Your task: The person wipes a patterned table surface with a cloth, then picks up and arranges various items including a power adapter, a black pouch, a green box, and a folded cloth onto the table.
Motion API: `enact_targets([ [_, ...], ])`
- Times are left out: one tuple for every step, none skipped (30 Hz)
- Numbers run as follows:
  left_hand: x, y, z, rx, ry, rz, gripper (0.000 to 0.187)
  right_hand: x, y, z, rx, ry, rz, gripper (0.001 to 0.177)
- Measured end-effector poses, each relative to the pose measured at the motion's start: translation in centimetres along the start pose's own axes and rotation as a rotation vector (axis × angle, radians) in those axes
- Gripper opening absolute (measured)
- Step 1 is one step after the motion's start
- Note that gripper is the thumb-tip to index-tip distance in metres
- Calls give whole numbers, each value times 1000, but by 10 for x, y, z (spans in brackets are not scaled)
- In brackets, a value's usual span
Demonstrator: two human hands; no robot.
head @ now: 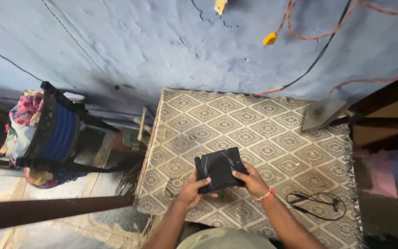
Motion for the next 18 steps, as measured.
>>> enact_targets([
  [5,1,-8,31,4,29,55,-9,10,5,45,21,35,46],
  [14,4,-15,44,3,25,54,-19,17,8,88,44,70,47],
  [23,10,-20,56,2,21,54,-23,23,8,51,10,-5,52],
  [33,17,-26,64,1,19,53,-28,31,10,15,-27,-77,57],
  [43,23,-31,51,-20,22,50,-33,39,13,-21,-63,-149,62],
  [52,27,-34,39,-40,24,47,-42,48,21,32,-54,-138,65],
  [60,33,-39,28,-61,26,44,-50,58,28,84,-46,-128,68],
  [69,38,-41,22,-70,4,42,-57,64,31,129,-35,-119,72],
  [77,43,-44,17,-78,-18,40,-60,72,32,139,-50,-132,71],
  [83,50,-50,9,-84,-36,38,-62,84,32,152,-66,-144,70],
  [90,56,-57,-7,-65,-76,39,-63,95,31,166,-83,-157,69],
  [95,62,-66,-25,-46,-114,39,-61,105,27,135,-79,-183,67],
  [100,70,-75,-42,-27,-153,40,-59,115,22,105,-75,-209,64],
  [107,80,-86,-57,5,-213,41,-56,127,17,77,-70,-234,61],
  [115,90,-99,-73,37,-274,42,-55,141,15,91,-70,-231,58],
  [123,99,-110,-85,69,-337,43,-54,154,11,102,-68,-229,55],
  [131,111,-123,-113,102,-371,43,-53,167,6,112,-66,-227,53],
  [138,124,-135,-141,133,-408,44,-51,180,2,105,-121,-234,46],
])
Point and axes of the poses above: each hand's wrist, its own y-axis towards the middle knuckle, its own x-axis out of the back of the hand, z = x × y, the point moved 6 cm from there along y, towards the middle knuckle, and after that the axes turned 4 degrees about z, right-handed, at the moved point
